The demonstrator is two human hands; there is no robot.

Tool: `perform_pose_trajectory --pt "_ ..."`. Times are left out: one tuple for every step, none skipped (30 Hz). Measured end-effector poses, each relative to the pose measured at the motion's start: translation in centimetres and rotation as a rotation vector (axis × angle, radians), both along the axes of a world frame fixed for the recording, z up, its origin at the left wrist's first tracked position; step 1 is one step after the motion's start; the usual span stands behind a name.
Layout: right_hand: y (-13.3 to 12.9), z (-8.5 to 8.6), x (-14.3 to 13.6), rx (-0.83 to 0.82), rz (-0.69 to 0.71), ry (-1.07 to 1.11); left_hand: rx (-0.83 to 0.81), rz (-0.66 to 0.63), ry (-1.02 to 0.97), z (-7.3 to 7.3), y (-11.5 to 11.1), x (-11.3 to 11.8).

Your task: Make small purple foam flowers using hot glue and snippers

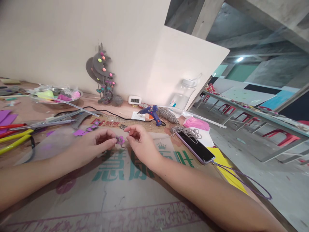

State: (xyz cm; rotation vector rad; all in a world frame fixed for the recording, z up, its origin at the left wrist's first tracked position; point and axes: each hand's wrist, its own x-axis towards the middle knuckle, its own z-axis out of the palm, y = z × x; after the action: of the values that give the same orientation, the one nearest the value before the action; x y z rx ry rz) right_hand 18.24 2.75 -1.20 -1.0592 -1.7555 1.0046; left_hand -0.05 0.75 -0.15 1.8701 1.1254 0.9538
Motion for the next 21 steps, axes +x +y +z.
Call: perform_pose_trajectory --pt "0.1 -0.1 0.0 0.020 -0.007 -0.019 0.004 -0.001 0.002 0.0 0.0 0.0" --pt "0.1 -0.2 0.1 0.040 -0.015 -0.036 0.007 -0.003 0.005 0.0 0.0 0.0" --pt "0.1 -0.2 0.1 0.058 -0.023 -0.051 0.008 -0.003 0.006 0.0 0.0 0.0" --pt "0.1 -0.2 0.1 0.072 -0.029 -0.065 0.006 -0.004 0.008 0.0 0.0 0.0" --pt "0.1 -0.2 0.1 0.081 -0.033 -0.077 0.003 -0.006 0.009 -0.1 0.0 0.0" --pt "0.1 -0.2 0.1 0.089 -0.034 -0.088 0.000 -0.009 0.010 -0.1 0.0 0.0" --pt "0.0 -0.1 0.0 0.093 -0.034 -0.100 -0.003 -0.012 0.013 -0.1 0.0 0.0" --pt "0.0 0.0 0.0 0.095 -0.033 -0.111 -0.003 -0.013 0.015 -0.1 0.0 0.0" --pt "-0.1 0.1 0.0 0.092 -0.032 -0.116 -0.002 -0.014 0.019 -0.1 0.0 -0.1" --pt "-0.1 0.1 -0.1 0.085 -0.035 -0.116 0.000 -0.012 0.024 -0.1 0.0 -0.1" --pt "-0.2 0.2 -0.1 0.073 -0.040 -0.110 0.002 -0.008 0.028 -0.1 0.0 -0.1" --pt "-0.2 0.4 -0.1 0.056 -0.046 -0.099 0.004 -0.004 0.032 0.0 0.0 -0.1" --pt "-0.3 0.5 -0.1 0.039 -0.052 -0.086 0.006 0.000 0.036 0.0 -0.1 -0.1" --pt "-0.3 0.6 -0.1 0.021 -0.056 -0.074 0.008 0.002 0.039 0.0 -0.1 -0.1" --pt "-0.4 0.7 -0.1 0.003 -0.055 -0.066 0.010 0.003 0.042 0.0 -0.1 -0.1" --pt "-0.5 0.9 -0.1 -0.014 -0.052 -0.060 0.011 0.002 0.042 0.1 -0.1 -0.1" --pt "-0.5 1.1 -0.1 -0.030 -0.047 -0.056 0.011 0.000 0.039 0.1 -0.1 -0.1" --pt "-0.6 1.2 -0.1 -0.044 -0.040 -0.053 0.010 -0.001 0.033 0.1 -0.2 -0.1" --pt "-0.6 1.3 -0.1 -0.055 -0.035 -0.047 0.009 -0.002 0.028 0.2 -0.2 -0.1" --pt "-0.7 1.4 -0.1 -0.065 -0.029 -0.040 0.007 -0.002 0.023 0.2 -0.2 -0.1" --pt "-0.7 1.4 -0.2 -0.075 -0.020 -0.032 0.005 -0.001 0.020 0.3 -0.2 -0.1"
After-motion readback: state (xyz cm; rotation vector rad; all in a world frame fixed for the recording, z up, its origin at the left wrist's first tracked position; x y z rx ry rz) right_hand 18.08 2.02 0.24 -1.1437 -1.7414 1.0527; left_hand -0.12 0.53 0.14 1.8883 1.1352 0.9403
